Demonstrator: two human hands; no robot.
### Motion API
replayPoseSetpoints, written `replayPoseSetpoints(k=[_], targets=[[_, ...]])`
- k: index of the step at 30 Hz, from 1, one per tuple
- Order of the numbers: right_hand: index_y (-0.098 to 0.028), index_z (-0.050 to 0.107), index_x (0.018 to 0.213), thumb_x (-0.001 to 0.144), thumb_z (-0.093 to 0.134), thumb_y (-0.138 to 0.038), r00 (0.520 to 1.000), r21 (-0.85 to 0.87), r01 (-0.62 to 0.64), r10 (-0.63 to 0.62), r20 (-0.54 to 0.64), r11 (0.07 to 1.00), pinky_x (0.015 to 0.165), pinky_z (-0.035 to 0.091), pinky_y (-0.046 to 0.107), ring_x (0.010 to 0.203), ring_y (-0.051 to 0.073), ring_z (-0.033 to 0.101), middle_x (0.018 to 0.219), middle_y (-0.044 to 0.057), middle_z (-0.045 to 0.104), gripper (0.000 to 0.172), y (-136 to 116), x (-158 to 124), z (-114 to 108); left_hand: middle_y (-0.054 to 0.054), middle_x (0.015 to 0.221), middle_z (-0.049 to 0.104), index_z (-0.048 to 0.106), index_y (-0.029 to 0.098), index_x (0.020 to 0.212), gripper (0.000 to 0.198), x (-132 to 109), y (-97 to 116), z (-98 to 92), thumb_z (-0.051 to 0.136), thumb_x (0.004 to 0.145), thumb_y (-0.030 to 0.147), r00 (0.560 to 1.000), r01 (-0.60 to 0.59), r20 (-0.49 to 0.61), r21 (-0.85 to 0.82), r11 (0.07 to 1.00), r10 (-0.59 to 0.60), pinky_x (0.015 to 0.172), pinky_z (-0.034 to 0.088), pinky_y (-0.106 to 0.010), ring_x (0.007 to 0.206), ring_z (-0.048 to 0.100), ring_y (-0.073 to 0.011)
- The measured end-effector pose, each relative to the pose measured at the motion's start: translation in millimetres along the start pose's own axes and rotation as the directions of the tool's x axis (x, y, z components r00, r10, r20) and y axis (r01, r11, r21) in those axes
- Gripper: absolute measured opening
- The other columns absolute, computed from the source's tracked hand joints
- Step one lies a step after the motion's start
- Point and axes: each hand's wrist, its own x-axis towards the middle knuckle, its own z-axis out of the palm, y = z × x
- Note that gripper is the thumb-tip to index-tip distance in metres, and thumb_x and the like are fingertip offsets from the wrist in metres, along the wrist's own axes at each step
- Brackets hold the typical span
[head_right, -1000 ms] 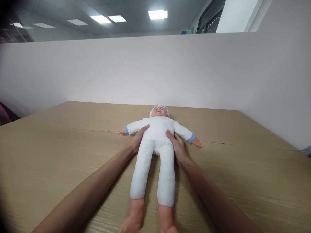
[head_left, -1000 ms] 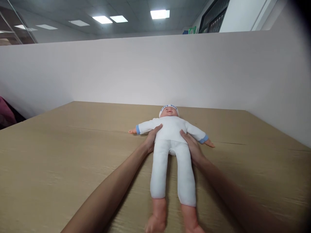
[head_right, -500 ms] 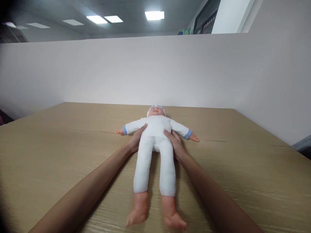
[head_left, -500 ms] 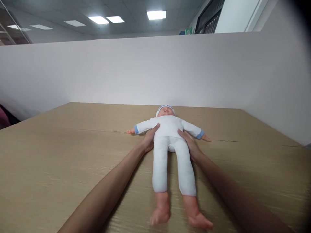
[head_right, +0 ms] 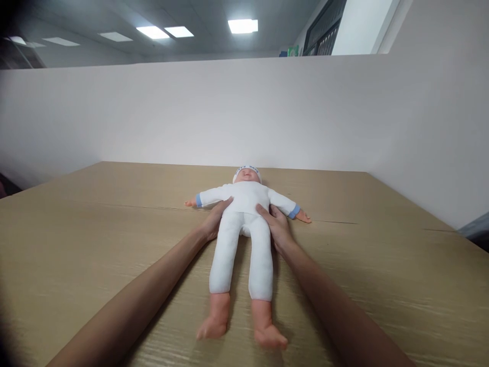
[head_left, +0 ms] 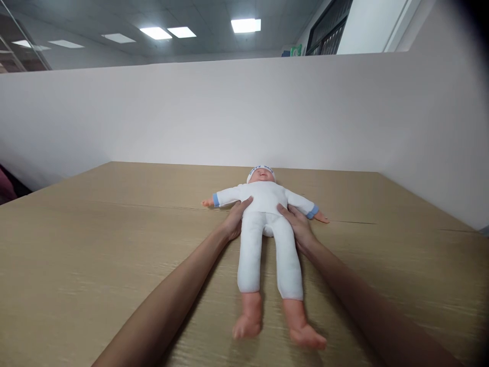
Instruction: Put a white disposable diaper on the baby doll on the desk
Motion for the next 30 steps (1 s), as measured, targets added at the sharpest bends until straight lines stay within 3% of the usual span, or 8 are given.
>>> replayPoseSetpoints(k=[3, 9, 18, 30], targets=[[-0.025, 0.073, 0.123, 0.079, 0.088, -0.043, 1.0, 0.003, 0.006, -0.006, 0.008, 1.0, 0.1, 0.064, 0.039, 0.118, 0.029, 0.074, 0.129, 0.005, 0.077, 0.05, 0.0, -0.2, -0.8, -0.019, 0.138, 0.069, 0.063, 0.013, 0.138, 0.057, 0.0, -0.9, 0.4, 0.079, 0.09, 0.038, 1.0, -0.011, -0.011, 0.006, 1.0, 0.011, 0.121, 0.046, -0.051, 0.134, 0.063, -0.0358], [-0.03, 0.061, 0.142, 0.078, 0.089, -0.035, 0.988, 0.019, 0.005, -0.008, 0.155, 1.0, 0.098, 0.065, 0.037, 0.12, 0.028, 0.073, 0.136, 0.001, 0.074, 0.07, -2.8, -3.5, -2.3, -0.02, 0.137, 0.069, 0.065, 0.013, 0.133, 0.055, -2.1, 0.3, 1.8, 0.08, 0.089, 0.042, 0.999, -0.005, -0.034, 0.007, 1.0, 0.005, 0.12, 0.046, -0.053, 0.134, 0.062, -0.0374], [-0.034, 0.055, 0.149, 0.074, 0.09, -0.031, 0.988, 0.06, 0.01, -0.019, 0.153, 0.998, 0.094, 0.065, 0.035, 0.118, 0.026, 0.073, 0.137, 0.0, 0.073, 0.083, -7.0, -8.4, 6.3, -0.018, 0.131, 0.073, 0.065, 0.014, 0.13, 0.052, -2.2, 0.5, 1.7, 0.08, 0.089, 0.043, 0.999, -0.008, -0.047, 0.04, 0.999, 0.01, 0.117, 0.049, -0.052, 0.127, 0.067, -0.035], [-0.029, 0.064, 0.137, 0.075, 0.089, -0.033, 0.99, 0.03, 0.014, -0.018, 0.137, 0.999, 0.093, 0.065, 0.035, 0.117, 0.027, 0.073, 0.134, 0.002, 0.075, 0.066, -5.3, -7.7, 4.2, -0.019, 0.138, 0.069, 0.064, 0.014, 0.132, 0.052, -3.1, 1.5, 3.7, 0.077, 0.091, 0.043, 0.999, -0.009, -0.05, 0.064, 0.998, 0.012, 0.118, 0.048, -0.052, 0.132, 0.064, -0.0362]])
